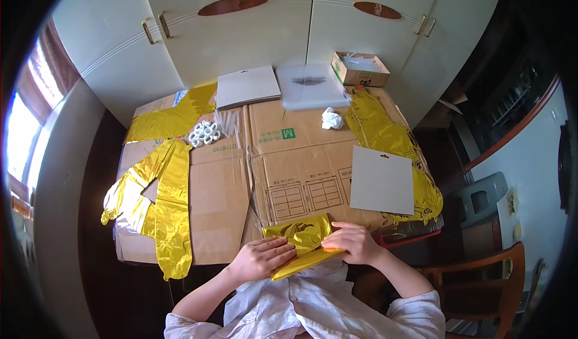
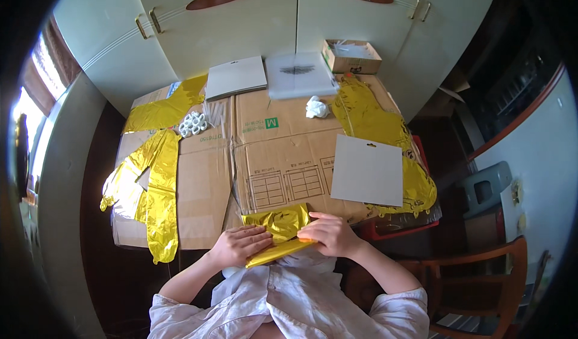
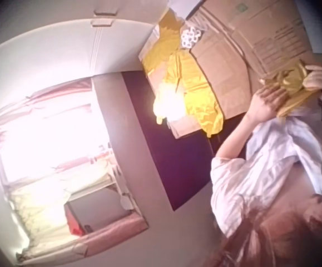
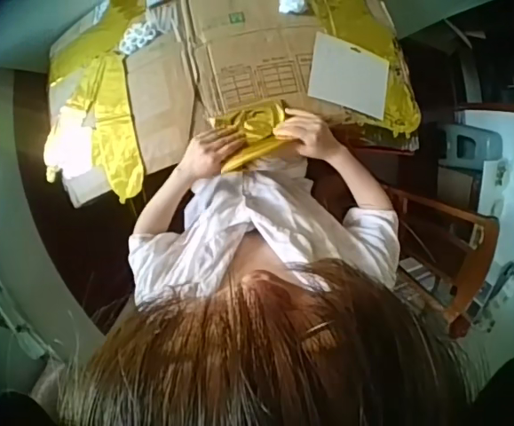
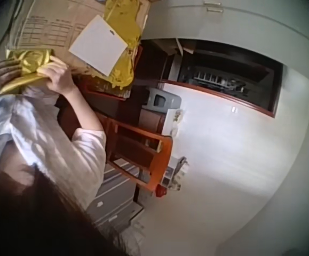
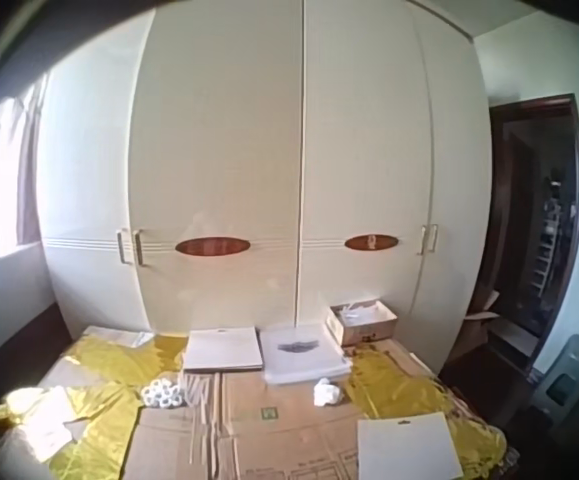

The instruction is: Folding star-shaped foil balloons and placing them into individual plastic packaging.

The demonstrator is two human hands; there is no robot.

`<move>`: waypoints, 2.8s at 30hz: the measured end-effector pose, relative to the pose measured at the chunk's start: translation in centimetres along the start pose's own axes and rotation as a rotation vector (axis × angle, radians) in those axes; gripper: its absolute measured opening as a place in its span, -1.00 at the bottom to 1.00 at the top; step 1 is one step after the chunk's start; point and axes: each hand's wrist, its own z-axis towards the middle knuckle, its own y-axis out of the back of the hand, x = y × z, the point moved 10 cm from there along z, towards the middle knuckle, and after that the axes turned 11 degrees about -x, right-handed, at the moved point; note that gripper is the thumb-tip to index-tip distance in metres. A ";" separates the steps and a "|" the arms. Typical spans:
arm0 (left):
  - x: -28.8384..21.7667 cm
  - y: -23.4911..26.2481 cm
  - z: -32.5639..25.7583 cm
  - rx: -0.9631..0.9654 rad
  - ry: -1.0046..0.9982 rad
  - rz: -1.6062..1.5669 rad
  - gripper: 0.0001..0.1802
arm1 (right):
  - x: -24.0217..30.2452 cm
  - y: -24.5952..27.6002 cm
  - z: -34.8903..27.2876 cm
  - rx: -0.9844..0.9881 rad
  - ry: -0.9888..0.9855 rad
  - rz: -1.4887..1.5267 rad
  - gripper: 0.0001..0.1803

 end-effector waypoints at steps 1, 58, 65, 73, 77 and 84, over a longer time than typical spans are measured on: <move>0.8 0.5 0.5 -0.062 0.088 -0.128 -0.59 | -0.6 0.5 0.2 -0.036 -0.052 0.072 -0.71; -2.4 -17.3 5.8 -0.711 1.734 -1.956 -0.59 | -18.7 0.2 0.2 0.145 -1.140 0.528 -0.44; -6.9 -19.9 2.8 0.043 1.646 -2.016 -0.62 | -20.6 0.9 3.2 0.377 -0.932 0.172 -0.57; -4.2 -19.8 0.0 -0.096 1.640 -1.881 -0.52 | -19.0 3.3 4.7 0.218 -0.708 -0.249 -0.64; -3.7 -19.9 0.6 -0.163 1.646 -1.916 -0.52 | -18.5 4.9 3.7 0.029 -0.557 -0.384 -0.67; -3.9 -18.3 0.0 -0.181 1.637 -1.969 -0.55 | -13.8 2.5 1.8 -0.064 -0.440 -0.352 -0.67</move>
